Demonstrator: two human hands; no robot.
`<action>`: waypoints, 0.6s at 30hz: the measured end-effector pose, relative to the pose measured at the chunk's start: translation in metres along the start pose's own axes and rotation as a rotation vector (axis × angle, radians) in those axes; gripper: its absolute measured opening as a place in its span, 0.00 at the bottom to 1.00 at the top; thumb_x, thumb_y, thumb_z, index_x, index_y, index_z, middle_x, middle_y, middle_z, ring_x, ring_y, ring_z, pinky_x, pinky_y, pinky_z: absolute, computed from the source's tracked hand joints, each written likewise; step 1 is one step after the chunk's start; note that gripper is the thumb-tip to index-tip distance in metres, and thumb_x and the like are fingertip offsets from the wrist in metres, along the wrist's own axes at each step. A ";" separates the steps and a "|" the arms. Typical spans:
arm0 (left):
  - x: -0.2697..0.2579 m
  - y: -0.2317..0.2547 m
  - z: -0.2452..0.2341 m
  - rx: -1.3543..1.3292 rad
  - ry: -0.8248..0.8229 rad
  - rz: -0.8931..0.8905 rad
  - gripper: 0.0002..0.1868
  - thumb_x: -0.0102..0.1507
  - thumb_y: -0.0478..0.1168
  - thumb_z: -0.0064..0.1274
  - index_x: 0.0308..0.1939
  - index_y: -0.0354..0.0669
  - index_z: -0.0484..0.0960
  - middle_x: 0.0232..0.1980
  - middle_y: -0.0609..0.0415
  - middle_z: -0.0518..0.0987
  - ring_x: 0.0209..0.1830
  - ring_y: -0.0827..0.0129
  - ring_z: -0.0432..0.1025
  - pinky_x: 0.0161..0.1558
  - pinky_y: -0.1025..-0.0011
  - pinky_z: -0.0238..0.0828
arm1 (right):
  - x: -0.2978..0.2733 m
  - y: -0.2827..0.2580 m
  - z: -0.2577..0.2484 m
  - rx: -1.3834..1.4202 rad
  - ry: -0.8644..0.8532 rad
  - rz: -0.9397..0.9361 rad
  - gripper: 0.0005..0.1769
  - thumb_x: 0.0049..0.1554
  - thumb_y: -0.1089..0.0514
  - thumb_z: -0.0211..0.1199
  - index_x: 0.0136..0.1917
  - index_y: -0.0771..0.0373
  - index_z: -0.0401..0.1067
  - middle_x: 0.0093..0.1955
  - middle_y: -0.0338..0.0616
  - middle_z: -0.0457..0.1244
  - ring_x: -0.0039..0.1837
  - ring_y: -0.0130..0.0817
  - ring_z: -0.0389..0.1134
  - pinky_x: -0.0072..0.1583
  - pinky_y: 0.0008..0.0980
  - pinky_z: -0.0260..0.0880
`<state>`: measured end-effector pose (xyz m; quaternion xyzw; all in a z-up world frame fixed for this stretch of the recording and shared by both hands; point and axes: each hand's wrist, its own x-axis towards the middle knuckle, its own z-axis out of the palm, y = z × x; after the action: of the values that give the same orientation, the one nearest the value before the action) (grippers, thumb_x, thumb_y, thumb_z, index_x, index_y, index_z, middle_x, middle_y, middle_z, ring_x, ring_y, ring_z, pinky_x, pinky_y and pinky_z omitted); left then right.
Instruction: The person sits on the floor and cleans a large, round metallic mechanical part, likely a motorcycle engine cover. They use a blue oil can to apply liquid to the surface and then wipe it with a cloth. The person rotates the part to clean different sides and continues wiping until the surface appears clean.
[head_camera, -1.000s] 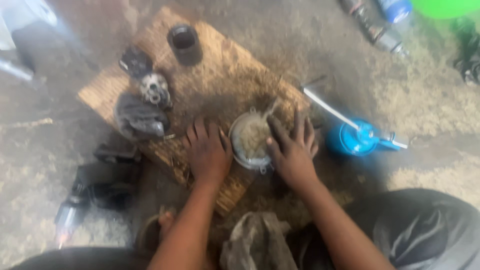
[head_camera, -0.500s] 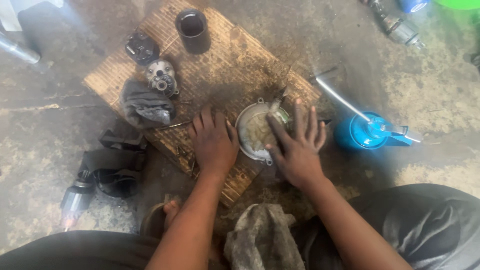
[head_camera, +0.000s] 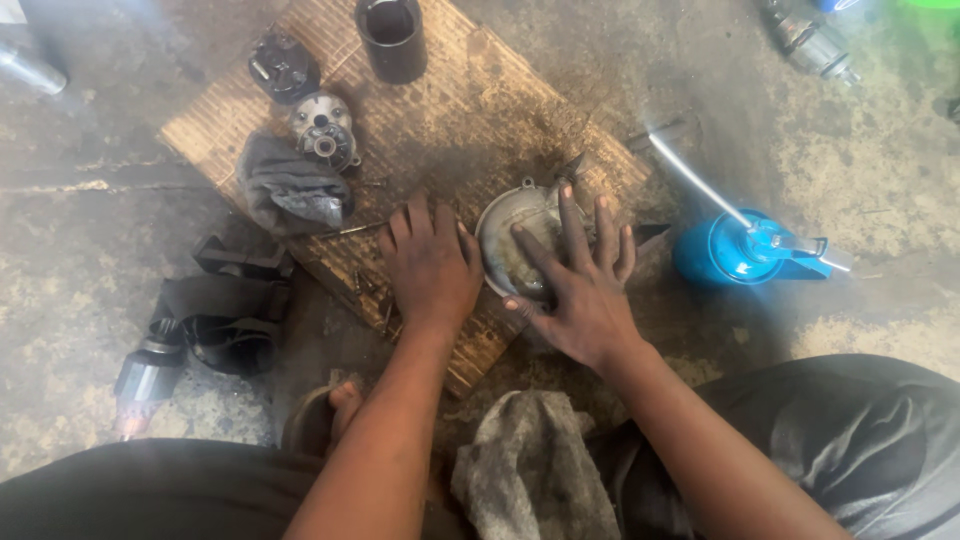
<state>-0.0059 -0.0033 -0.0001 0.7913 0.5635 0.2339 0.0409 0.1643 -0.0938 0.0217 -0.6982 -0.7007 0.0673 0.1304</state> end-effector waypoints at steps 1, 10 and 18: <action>0.000 0.000 0.000 0.006 0.000 0.007 0.17 0.62 0.43 0.53 0.50 0.36 0.76 0.67 0.38 0.68 0.64 0.45 0.62 0.63 0.47 0.55 | 0.000 0.001 -0.001 0.009 0.004 -0.016 0.43 0.53 0.18 0.51 0.76 0.35 0.65 0.87 0.50 0.28 0.84 0.66 0.23 0.76 0.70 0.20; 0.004 -0.001 0.003 0.026 0.031 0.028 0.23 0.60 0.44 0.54 0.57 0.38 0.76 0.66 0.37 0.67 0.64 0.42 0.61 0.61 0.45 0.56 | -0.029 -0.006 -0.044 0.550 -0.002 0.031 0.39 0.61 0.22 0.43 0.66 0.49 0.74 0.89 0.48 0.32 0.88 0.55 0.29 0.80 0.59 0.32; -0.002 0.001 -0.002 -0.015 0.017 0.019 0.21 0.59 0.43 0.54 0.54 0.38 0.75 0.67 0.37 0.68 0.65 0.42 0.62 0.62 0.46 0.57 | -0.046 0.022 -0.044 1.552 0.163 0.952 0.52 0.58 0.20 0.32 0.72 0.62 0.66 0.71 0.47 0.63 0.69 0.46 0.60 0.65 0.46 0.61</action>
<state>-0.0064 -0.0057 0.0015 0.7943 0.5544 0.2452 0.0397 0.1969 -0.1432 0.0538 -0.6324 -0.0854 0.5167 0.5707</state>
